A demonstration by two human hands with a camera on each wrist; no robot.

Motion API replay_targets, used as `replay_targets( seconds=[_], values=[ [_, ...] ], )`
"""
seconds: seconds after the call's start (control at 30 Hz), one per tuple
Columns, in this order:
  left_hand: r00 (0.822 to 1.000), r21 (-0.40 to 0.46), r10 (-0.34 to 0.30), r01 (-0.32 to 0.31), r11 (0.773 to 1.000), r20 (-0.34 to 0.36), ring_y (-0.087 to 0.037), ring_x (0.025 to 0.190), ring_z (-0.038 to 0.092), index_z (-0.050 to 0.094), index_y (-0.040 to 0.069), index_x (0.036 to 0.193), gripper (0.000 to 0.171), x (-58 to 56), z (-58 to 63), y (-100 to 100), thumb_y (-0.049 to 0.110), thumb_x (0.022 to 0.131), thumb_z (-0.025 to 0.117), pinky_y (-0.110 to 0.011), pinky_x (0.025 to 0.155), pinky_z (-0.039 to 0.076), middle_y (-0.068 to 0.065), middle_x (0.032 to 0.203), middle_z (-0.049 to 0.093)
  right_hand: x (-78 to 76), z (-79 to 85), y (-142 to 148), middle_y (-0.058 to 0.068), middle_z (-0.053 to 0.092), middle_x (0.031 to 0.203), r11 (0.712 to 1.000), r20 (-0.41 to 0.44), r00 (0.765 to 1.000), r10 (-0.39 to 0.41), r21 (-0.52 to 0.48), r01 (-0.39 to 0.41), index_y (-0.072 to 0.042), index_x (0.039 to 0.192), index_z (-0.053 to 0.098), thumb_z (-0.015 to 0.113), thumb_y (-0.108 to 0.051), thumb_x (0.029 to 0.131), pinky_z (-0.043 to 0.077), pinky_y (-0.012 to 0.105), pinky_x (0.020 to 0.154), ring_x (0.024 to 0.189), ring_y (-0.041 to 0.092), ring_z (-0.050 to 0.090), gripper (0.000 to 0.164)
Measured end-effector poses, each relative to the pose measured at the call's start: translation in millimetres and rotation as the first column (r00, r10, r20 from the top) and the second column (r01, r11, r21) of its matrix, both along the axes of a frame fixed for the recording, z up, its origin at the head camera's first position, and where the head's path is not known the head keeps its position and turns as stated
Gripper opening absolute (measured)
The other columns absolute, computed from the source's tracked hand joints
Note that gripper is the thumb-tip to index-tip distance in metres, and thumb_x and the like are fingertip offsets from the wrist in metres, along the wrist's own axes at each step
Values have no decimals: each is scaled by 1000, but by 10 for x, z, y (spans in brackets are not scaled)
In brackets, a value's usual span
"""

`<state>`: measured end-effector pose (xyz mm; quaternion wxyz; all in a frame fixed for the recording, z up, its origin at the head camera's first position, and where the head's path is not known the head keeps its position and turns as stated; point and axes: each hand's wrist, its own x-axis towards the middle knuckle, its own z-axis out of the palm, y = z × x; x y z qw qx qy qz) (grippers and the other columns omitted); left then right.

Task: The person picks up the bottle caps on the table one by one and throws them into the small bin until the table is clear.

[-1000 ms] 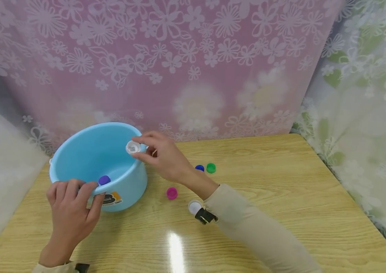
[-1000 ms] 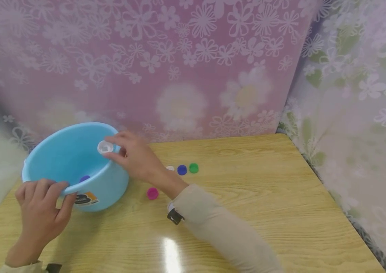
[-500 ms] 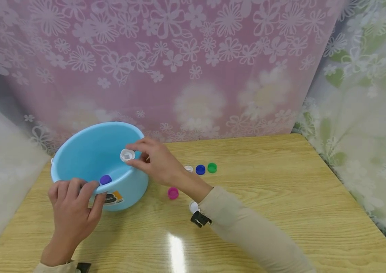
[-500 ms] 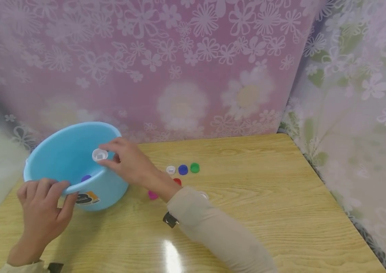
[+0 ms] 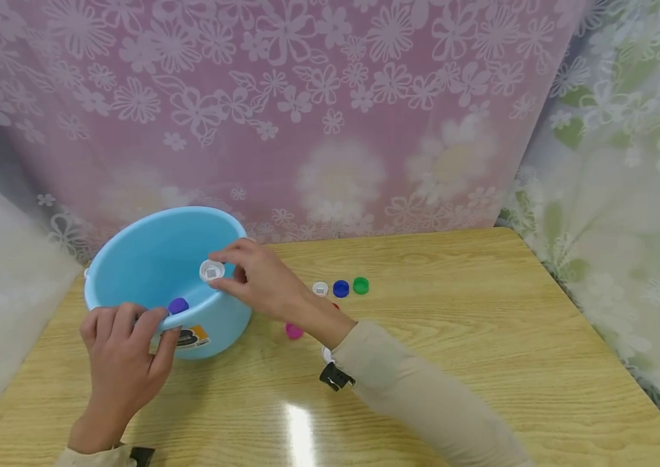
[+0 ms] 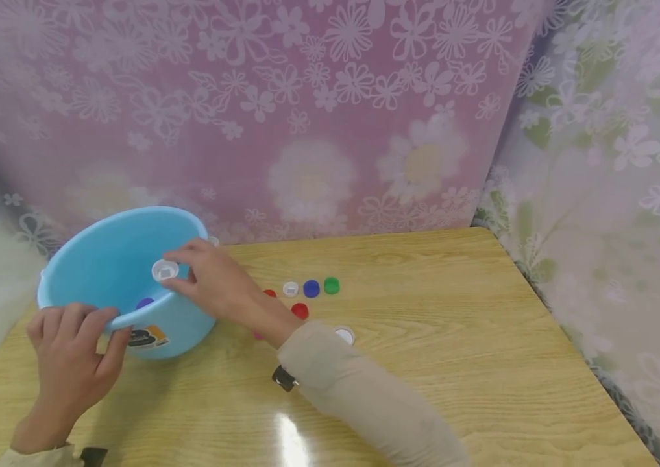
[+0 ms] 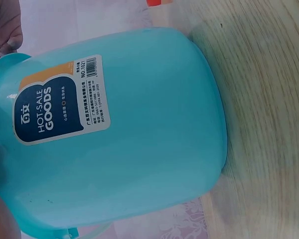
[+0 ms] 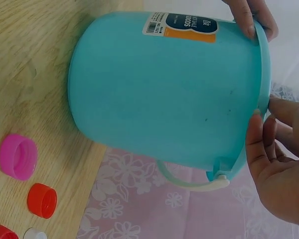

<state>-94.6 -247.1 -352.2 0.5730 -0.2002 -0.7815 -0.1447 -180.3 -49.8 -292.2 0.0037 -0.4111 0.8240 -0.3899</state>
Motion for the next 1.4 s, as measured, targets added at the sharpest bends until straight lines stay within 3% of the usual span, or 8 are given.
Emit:
replay_targets(
  seconds=[0.63, 1.4],
  values=[
    [1000, 7, 3, -3, 1000, -19, -35, 61, 29, 55, 2, 76, 38, -5, 17, 2, 34, 94, 47, -54, 70, 20, -15, 66, 41, 36, -3, -58, -1, 56, 105, 996, 109, 990, -89, -15, 91, -10, 125, 63, 66, -28, 90, 44, 17, 58, 68, 5, 51, 40],
    [1000, 12, 4, -4, 1000, 4, -36, 62, 31, 56, 2, 76, 39, -1, -16, 2, 36, 94, 46, -54, 71, 20, -15, 67, 42, 54, -41, -25, -3, 57, 107, 993, 81, 991, -107, -36, 110, -8, 126, 62, 66, -29, 90, 42, 16, 59, 69, 4, 50, 42]
  ],
)
